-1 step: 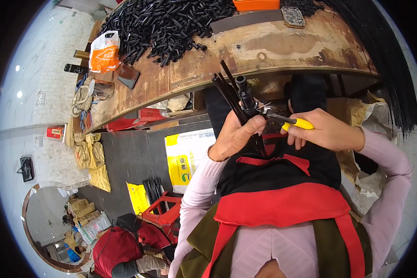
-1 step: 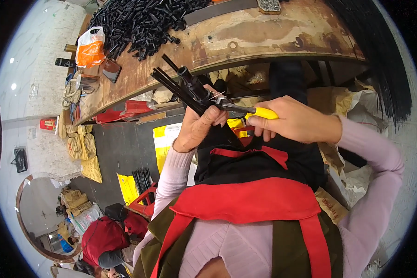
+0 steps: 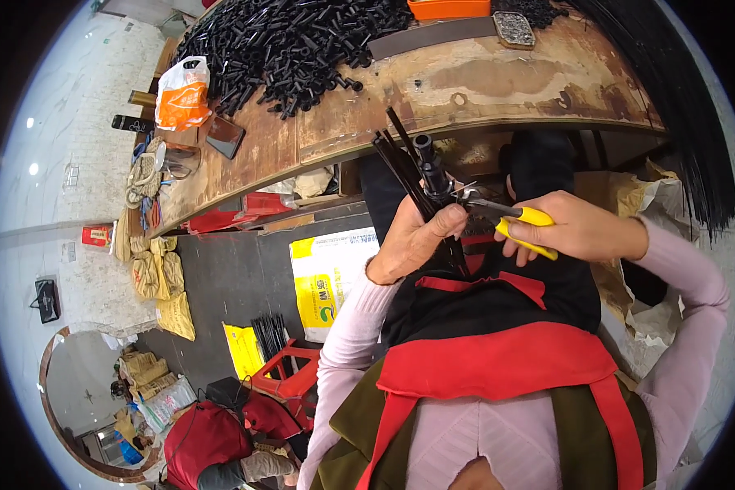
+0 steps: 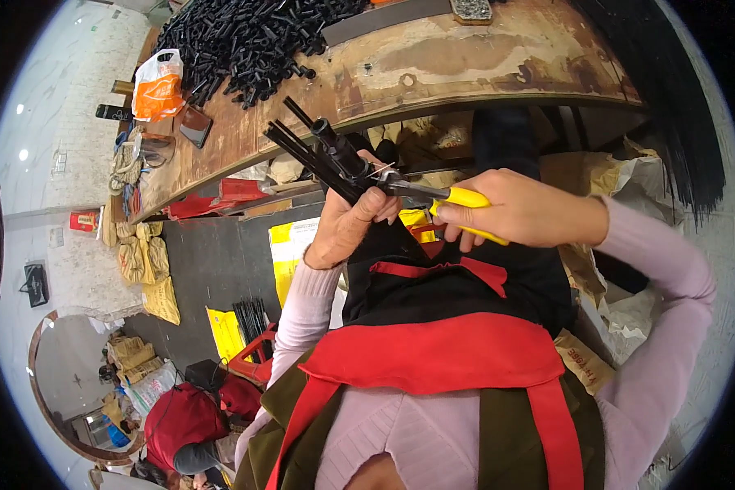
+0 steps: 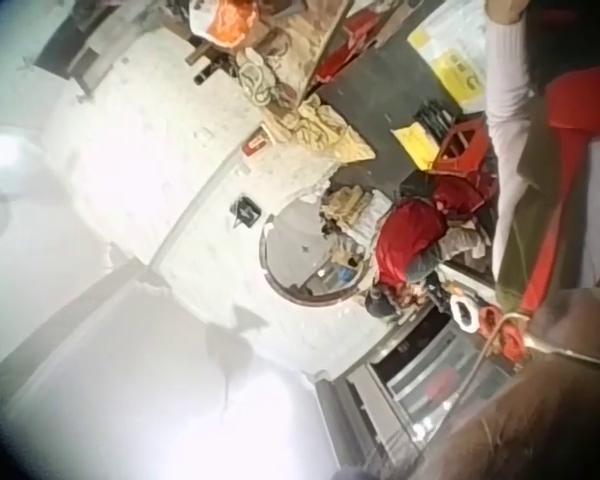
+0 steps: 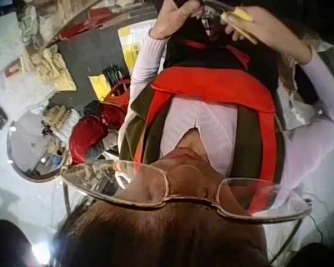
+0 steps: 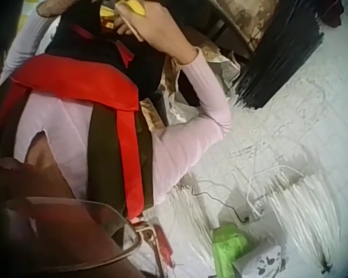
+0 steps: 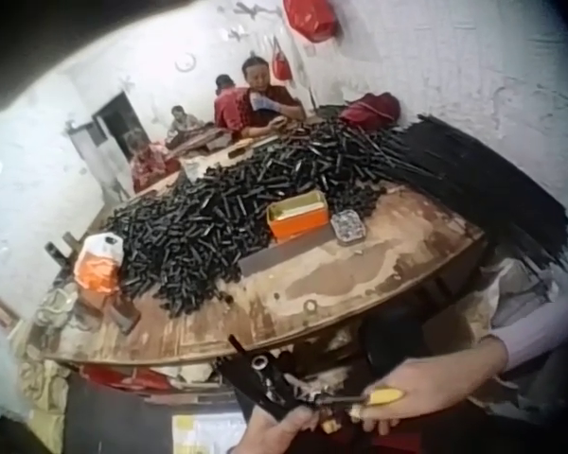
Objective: The person is assembling small black components by aligning rods in a template and using pliers to secure them.
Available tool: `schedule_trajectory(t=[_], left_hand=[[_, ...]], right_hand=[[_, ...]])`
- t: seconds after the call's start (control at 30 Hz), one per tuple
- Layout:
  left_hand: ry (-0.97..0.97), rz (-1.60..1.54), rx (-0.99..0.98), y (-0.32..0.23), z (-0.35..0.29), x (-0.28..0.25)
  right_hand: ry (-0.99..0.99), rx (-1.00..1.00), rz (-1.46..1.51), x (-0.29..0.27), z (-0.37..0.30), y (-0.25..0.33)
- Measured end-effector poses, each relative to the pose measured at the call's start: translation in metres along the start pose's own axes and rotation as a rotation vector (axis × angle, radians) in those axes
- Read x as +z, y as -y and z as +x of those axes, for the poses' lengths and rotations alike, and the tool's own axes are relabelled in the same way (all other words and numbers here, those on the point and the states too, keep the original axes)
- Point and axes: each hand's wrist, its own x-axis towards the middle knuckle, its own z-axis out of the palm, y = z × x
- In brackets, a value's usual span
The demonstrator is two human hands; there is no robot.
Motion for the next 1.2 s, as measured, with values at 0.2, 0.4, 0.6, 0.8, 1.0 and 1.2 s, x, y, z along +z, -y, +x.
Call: schedule_trajectory(t=[0.2, 0.4, 0.6, 0.8, 1.0, 1.2], left_hand=[[0.015, 0.006, -0.007, 0.001, 0.002, 0.0], [0.016, 0.02, 0.006, 0.0, 0.006, 0.003], [0.019, 0.018, 0.008, -0.001, 0.005, -0.001], [-0.004, 0.002, 0.0, 0.0, 0.004, -0.003], [-0.032, 0.063, -0.007, 0.0, 0.006, 0.002], [-0.107, 0.202, 0.036, 0.001, 0.011, 0.01]], right_hand=[[0.189, 0.349, 0.23, -0.014, -0.006, 0.033], [0.235, 0.483, 0.245, -0.018, -0.008, 0.054], [0.194, 0.418, 0.276, -0.012, -0.003, 0.04], [0.042, 0.265, 0.408, 0.027, 0.0, 0.006], [0.029, 0.415, 0.114, -0.002, -0.009, 0.052], [0.05, 0.545, -0.362, -0.022, -0.003, 0.104]])
